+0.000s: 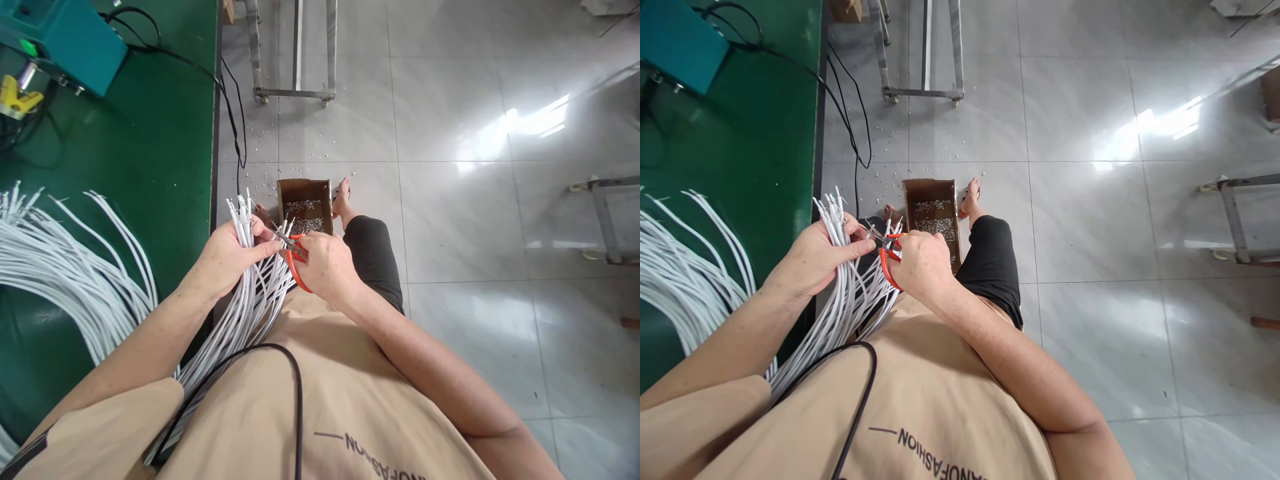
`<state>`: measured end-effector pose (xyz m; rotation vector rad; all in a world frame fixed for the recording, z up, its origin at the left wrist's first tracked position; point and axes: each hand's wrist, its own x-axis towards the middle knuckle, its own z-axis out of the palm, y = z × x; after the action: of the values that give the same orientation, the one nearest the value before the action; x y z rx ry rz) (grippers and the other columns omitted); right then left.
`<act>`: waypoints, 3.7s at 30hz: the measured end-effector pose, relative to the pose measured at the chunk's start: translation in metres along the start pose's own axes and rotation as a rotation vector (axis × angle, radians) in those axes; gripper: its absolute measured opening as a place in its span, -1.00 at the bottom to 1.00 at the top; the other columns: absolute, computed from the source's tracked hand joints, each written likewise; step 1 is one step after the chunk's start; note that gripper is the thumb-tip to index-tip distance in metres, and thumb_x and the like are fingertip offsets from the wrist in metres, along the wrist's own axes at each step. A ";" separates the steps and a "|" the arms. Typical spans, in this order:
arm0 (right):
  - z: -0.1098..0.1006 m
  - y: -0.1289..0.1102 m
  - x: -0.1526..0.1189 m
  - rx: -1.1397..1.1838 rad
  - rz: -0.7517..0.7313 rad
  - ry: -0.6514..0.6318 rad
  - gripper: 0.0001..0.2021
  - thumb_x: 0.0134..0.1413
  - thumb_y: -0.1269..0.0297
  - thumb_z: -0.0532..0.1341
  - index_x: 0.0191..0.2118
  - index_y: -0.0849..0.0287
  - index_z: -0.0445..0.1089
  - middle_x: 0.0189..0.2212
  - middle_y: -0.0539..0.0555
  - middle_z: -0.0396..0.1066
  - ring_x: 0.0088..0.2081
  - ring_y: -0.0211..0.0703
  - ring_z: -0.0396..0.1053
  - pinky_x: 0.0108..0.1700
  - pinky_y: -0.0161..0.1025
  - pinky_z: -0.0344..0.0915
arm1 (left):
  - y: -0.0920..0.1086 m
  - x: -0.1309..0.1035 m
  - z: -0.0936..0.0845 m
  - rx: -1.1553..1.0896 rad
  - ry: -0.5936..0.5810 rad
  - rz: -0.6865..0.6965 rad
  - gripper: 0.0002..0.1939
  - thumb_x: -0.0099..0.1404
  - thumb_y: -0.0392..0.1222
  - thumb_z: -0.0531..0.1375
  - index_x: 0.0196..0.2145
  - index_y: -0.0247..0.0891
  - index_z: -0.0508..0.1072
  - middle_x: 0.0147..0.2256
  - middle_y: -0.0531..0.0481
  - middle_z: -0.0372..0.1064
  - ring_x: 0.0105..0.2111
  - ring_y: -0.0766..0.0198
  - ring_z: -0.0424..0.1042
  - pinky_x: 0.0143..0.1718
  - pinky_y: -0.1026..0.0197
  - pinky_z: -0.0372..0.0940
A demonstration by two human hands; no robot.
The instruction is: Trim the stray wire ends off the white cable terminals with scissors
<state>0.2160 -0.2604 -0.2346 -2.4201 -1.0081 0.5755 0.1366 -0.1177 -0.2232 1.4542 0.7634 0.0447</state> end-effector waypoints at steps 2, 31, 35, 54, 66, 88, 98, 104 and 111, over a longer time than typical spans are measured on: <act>0.000 0.000 -0.001 -0.030 -0.017 0.005 -0.69 0.11 0.14 0.11 -0.55 0.20 0.33 -0.52 0.05 0.37 -0.50 -0.27 0.24 -0.34 -0.23 0.03 | -0.002 0.000 0.000 0.016 0.013 0.011 -0.62 -0.11 -0.26 0.39 -0.49 -0.24 0.20 -0.48 0.12 0.32 -0.45 0.38 0.31 -0.32 0.28 0.23; -0.019 0.008 0.011 0.950 0.100 -0.082 -0.80 0.03 0.23 0.19 -0.25 0.19 0.46 -0.47 -0.04 0.39 -0.44 -0.32 0.30 -0.36 -0.34 0.21 | -0.001 -0.005 0.001 0.003 -0.027 0.034 -0.71 0.05 -0.22 0.31 -0.50 -0.21 0.20 -0.53 0.09 0.35 -0.46 0.27 0.43 -0.37 0.23 0.28; -0.026 0.003 0.014 1.246 0.015 -0.216 -0.85 0.02 0.25 0.22 -0.33 0.22 0.45 -0.53 -0.04 0.39 -0.40 -0.28 0.38 -0.26 -0.30 0.30 | -0.001 -0.006 0.001 -0.030 -0.102 0.005 -0.72 0.09 -0.24 0.29 -0.49 -0.21 0.18 -0.56 0.12 0.29 -0.52 0.33 0.37 -0.46 0.29 0.20; -0.009 -0.009 -0.002 0.782 -0.176 0.211 -0.82 -0.01 0.29 0.23 -0.52 0.19 0.26 -0.53 -0.05 0.19 -0.44 -0.33 0.15 -0.34 -0.34 0.17 | -0.001 -0.005 0.000 0.145 0.093 0.105 -0.67 -0.09 -0.22 0.39 -0.46 -0.25 0.28 -0.45 0.10 0.39 -0.43 0.35 0.36 -0.31 0.28 0.24; -0.001 0.007 0.005 0.488 0.067 0.096 -0.79 0.05 0.26 0.15 -0.55 0.20 0.25 -0.53 -0.04 0.24 -0.49 -0.33 0.12 -0.44 -0.34 0.03 | 0.003 -0.004 0.001 -0.105 -0.048 -0.022 -0.76 0.01 -0.21 0.37 -0.35 -0.29 0.46 -0.46 0.05 0.42 -0.43 0.31 0.44 -0.34 0.27 0.32; -0.015 0.015 0.012 0.365 -0.010 0.059 -0.72 0.10 0.15 0.17 -0.50 0.24 0.39 -0.52 0.01 0.33 -0.48 -0.31 0.18 -0.40 -0.29 0.06 | 0.005 -0.003 -0.001 -0.148 -0.086 -0.097 -0.46 -0.02 -0.20 0.40 -0.04 -0.28 0.43 -0.42 0.04 0.44 -0.43 0.32 0.45 -0.35 0.28 0.33; -0.011 -0.002 0.014 0.768 0.121 0.276 -0.82 0.01 0.22 0.21 -0.30 0.20 0.46 -0.38 0.02 0.34 -0.36 -0.28 0.28 -0.28 -0.32 0.23 | 0.012 -0.006 0.001 -0.255 -0.132 -0.162 -0.56 0.02 -0.33 0.35 -0.13 -0.23 0.35 -0.15 -0.03 0.40 -0.09 0.17 0.41 -0.15 0.08 0.43; -0.015 -0.010 0.019 0.733 0.021 0.091 -0.81 0.00 0.21 0.20 -0.48 0.21 0.39 -0.48 -0.02 0.30 -0.44 -0.31 0.21 -0.36 -0.33 0.18 | 0.011 -0.004 0.002 -0.249 -0.162 -0.174 -0.55 -0.01 -0.24 0.38 -0.16 -0.25 0.36 -0.24 0.00 0.41 -0.26 0.25 0.44 -0.21 0.16 0.41; -0.016 -0.006 0.021 1.086 0.278 -0.105 -0.70 -0.07 0.05 0.25 -0.52 0.20 0.32 -0.67 -0.12 0.13 -0.59 -0.39 0.03 -0.51 -0.35 0.02 | -0.002 0.002 -0.004 -0.088 -0.042 -0.043 -0.56 -0.10 -0.22 0.43 -0.24 -0.28 0.40 -0.34 0.07 0.41 -0.35 0.36 0.39 -0.19 0.26 0.30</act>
<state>0.2345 -0.2452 -0.2228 -1.5397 -0.2262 1.0174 0.1346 -0.1135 -0.2257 1.3508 0.7490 0.0145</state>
